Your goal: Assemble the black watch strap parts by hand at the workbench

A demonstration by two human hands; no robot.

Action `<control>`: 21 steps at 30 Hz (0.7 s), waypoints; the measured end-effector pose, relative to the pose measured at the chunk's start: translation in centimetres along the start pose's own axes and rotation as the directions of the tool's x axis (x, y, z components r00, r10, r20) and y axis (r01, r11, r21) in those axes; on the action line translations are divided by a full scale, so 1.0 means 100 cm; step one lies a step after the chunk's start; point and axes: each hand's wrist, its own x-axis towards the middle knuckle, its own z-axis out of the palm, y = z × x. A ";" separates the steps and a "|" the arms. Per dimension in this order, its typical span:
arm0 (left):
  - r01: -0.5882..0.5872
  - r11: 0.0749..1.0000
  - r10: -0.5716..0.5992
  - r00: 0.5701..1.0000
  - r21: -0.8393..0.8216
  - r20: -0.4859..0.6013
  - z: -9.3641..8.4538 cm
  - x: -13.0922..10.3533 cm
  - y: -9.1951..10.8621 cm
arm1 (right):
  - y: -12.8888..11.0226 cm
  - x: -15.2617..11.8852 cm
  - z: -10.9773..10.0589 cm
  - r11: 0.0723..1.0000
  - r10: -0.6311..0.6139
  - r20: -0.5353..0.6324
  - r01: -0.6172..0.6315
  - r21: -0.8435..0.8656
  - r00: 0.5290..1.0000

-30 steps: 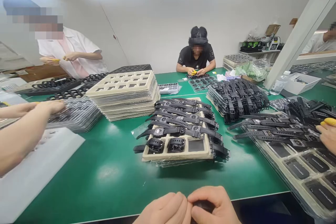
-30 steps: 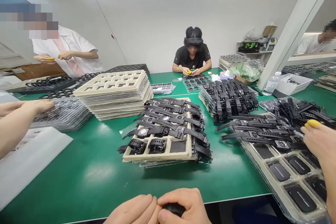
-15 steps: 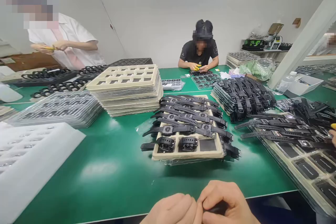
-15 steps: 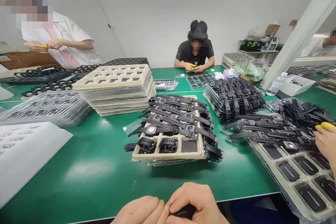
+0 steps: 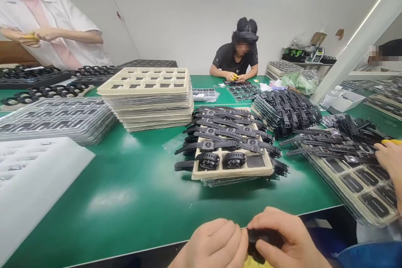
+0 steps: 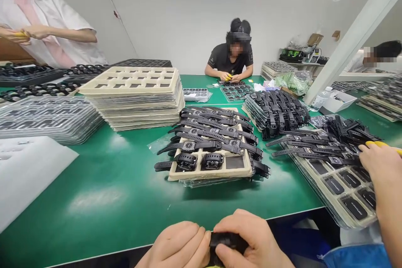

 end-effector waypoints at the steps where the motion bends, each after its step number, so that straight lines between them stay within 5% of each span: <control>1: 0.032 0.999 -0.032 0.999 0.010 -0.006 0.000 0.000 0.000 | 0.000 0.000 -0.001 1.000 -0.011 0.030 0.012 -0.027 1.000; 5: 0.189 0.982 -0.188 0.981 -0.015 0.041 -0.001 0.000 0.000 | 0.005 -0.001 -0.018 0.989 -0.095 0.044 0.100 -0.113 0.994; 10: 0.405 0.913 -0.406 0.914 -0.041 0.002 0.006 -0.011 -0.002 | 0.028 0.032 -0.061 0.942 -0.055 -0.250 -0.033 -0.333 0.967; 15: 0.527 0.848 -0.523 0.849 -0.056 0.075 0.016 -0.039 0.002 | 0.055 0.086 -0.080 0.919 0.124 0.004 -0.113 -0.377 0.992; 21: 0.662 0.749 -0.643 0.739 -0.039 0.198 0.016 -0.068 0.000 | 0.072 0.102 -0.080 0.850 -0.066 0.110 0.114 -0.515 0.992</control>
